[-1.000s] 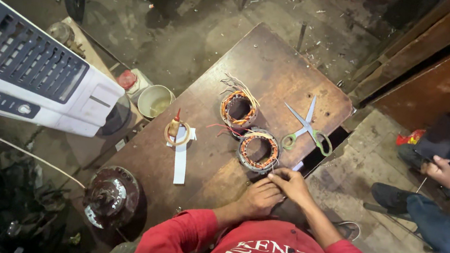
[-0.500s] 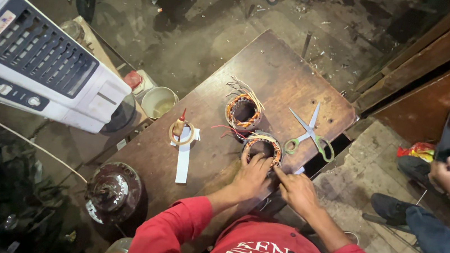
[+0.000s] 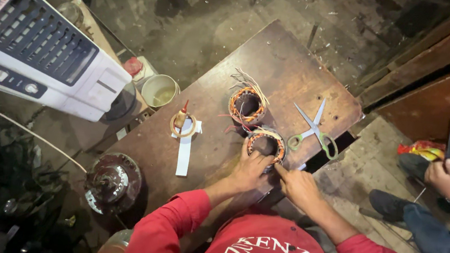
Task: The person works on a motor stator placed on a wooden table. They use a hammer to tap the stator core and use scissors to cut wires. The person also uses their hands to arrange and adjust the copper windings.
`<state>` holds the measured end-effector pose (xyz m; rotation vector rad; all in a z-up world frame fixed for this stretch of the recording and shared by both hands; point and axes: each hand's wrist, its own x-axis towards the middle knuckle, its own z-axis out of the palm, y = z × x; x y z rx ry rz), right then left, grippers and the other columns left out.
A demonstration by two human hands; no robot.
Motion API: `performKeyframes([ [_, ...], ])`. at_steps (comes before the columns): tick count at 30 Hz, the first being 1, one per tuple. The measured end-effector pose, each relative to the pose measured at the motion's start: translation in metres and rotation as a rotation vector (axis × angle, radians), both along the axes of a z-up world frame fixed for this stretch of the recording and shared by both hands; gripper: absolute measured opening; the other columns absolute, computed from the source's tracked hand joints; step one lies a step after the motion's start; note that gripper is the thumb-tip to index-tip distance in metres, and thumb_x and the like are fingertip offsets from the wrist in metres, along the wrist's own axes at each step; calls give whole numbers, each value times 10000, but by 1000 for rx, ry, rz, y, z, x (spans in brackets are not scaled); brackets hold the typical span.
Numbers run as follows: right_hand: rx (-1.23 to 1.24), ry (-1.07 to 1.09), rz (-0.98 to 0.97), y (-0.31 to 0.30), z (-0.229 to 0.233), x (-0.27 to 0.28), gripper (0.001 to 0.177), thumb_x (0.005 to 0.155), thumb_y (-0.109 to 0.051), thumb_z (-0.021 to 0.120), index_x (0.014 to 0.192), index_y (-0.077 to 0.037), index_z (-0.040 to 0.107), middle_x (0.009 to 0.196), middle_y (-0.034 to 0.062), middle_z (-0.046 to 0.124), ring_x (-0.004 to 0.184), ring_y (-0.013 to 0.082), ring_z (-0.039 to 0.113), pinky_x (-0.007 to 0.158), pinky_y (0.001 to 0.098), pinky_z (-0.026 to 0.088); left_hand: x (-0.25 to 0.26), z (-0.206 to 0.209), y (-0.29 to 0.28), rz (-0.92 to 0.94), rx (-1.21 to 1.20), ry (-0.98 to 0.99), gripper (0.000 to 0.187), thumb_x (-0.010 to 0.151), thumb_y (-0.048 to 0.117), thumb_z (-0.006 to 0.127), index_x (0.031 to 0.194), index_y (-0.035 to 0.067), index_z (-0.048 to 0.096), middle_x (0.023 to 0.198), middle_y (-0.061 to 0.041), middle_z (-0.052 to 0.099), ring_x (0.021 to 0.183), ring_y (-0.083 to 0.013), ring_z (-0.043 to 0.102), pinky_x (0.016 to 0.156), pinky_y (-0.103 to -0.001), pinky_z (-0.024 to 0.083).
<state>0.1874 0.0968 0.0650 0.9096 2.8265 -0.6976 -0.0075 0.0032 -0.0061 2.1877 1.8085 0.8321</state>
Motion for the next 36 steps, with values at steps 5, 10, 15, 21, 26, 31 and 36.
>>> performKeyframes([
  [5,6,29,4,5,1,-5,540,827,-182,635,1363,-124,601,686,197,678,622,390,670,558,522,521,9,15,4,16,-192,91,546,763,278,791,1238,65,624,1058,-110,669,1111,-338,588,1205,-771,100],
  [10,-48,50,-50,-8,-9,11,530,907,-192,595,1436,-184,580,706,231,673,541,392,635,496,513,497,-11,8,8,-175,-409,-80,737,653,463,820,1265,93,644,1095,-169,669,1135,-393,558,1125,-761,84],
  [15,-649,309,-562,-37,-38,16,299,963,-108,564,1248,-83,650,664,123,655,517,228,646,492,389,520,-54,9,20,-317,-142,59,601,893,416,810,1340,63,619,1241,-145,652,1270,-330,556,1246,-728,104],
  [21,-687,717,-401,-54,-92,20,191,957,20,581,1103,29,705,910,58,745,779,91,661,659,283,541,-17,52,13,-250,-41,19,555,878,332,805,1311,34,628,1368,-139,570,1339,-335,494,1211,-702,152],
  [26,-707,488,-458,-54,-113,28,167,936,-23,647,1083,16,715,723,101,678,617,148,609,567,335,495,13,60,9,-80,9,146,418,885,334,797,1134,31,653,1327,-154,560,1333,-352,490,1179,-719,195],
  [31,-668,675,-342,-54,-105,26,246,893,9,620,1128,12,695,866,90,726,748,118,668,655,318,536,35,54,3,126,9,257,280,886,265,753,1029,29,706,1293,-187,559,1309,-361,478,1137,-726,218],
  [36,-880,374,-509,-53,-95,25,180,945,-40,614,1099,-29,705,694,96,664,595,138,609,558,340,503,48,52,-2,275,-39,108,144,864,145,751,970,56,714,1165,-124,623,1177,-330,545,1068,-630,336],
])
